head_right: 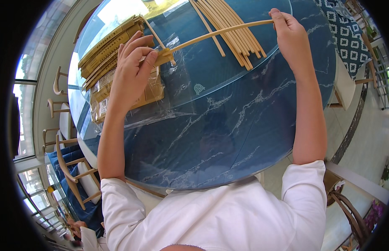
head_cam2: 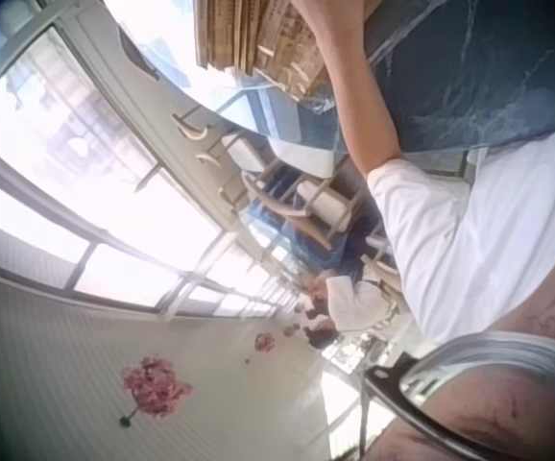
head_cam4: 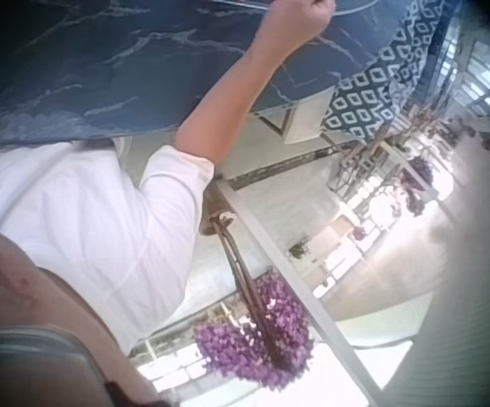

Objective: The person repeatedly picks up thin bamboo sticks and small rectangular bamboo pieces from a table, inserts the sticks into the pieces, and places the assembled units into a plastic bag. The person handles the items one at a time throughout the clip.

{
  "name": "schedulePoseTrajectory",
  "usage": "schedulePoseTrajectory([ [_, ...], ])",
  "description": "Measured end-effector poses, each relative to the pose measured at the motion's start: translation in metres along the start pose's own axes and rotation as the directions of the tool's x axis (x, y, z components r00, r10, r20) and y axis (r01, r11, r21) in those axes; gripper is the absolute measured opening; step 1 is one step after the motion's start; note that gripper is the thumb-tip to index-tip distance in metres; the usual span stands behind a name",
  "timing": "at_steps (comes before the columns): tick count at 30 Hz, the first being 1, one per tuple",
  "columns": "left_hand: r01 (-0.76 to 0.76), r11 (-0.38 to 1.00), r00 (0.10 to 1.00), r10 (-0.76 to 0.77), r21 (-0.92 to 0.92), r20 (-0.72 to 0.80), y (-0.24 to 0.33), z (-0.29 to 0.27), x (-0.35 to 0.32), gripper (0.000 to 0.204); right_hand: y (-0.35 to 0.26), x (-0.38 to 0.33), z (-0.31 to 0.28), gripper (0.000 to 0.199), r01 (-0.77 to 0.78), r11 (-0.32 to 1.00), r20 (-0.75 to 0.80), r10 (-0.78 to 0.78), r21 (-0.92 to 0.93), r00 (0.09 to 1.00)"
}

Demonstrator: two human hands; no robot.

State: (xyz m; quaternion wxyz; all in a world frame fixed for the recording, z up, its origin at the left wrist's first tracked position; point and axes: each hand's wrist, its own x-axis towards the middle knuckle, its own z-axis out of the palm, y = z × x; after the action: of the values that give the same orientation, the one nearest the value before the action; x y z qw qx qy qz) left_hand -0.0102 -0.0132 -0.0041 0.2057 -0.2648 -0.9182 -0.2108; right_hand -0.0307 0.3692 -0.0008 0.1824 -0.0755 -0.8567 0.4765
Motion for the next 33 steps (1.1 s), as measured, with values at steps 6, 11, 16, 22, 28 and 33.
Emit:
schedulePoseTrajectory([
  [6,-0.013,1.000,0.999,0.012,-0.012,-0.041,0.008,-0.005,0.002,0.023,-0.011,-0.013,0.011,0.052,0.090,0.995,0.018,-0.090,-0.038,0.996],
  [11,-0.035,0.999,0.998,0.033,-0.028,-0.050,0.017,-0.008,0.003,0.022,-0.017,-0.033,0.028,0.049,0.326,0.941,-0.011,-0.328,-0.095,0.945],
  [16,-0.066,0.996,0.996,0.062,-0.062,-0.065,0.023,-0.005,0.001,0.018,-0.031,-0.054,0.042,0.045,0.441,0.894,0.070,-0.436,-0.077,0.897],
  [22,-0.112,0.992,0.992,0.108,-0.054,-0.064,0.034,0.000,-0.001,0.015,-0.039,-0.071,0.056,0.041,0.539,0.842,0.137,-0.531,-0.026,0.836],
  [28,-0.117,0.993,0.989,0.118,0.021,-0.090,0.032,0.005,-0.003,0.013,-0.039,-0.072,0.054,0.031,0.681,0.697,0.146,-0.667,-0.223,0.730],
  [33,-0.106,0.994,0.986,0.110,0.041,-0.122,0.030,0.008,-0.004,0.012,-0.041,-0.074,0.054,0.017,0.702,0.651,0.129,-0.700,-0.289,0.702],
])
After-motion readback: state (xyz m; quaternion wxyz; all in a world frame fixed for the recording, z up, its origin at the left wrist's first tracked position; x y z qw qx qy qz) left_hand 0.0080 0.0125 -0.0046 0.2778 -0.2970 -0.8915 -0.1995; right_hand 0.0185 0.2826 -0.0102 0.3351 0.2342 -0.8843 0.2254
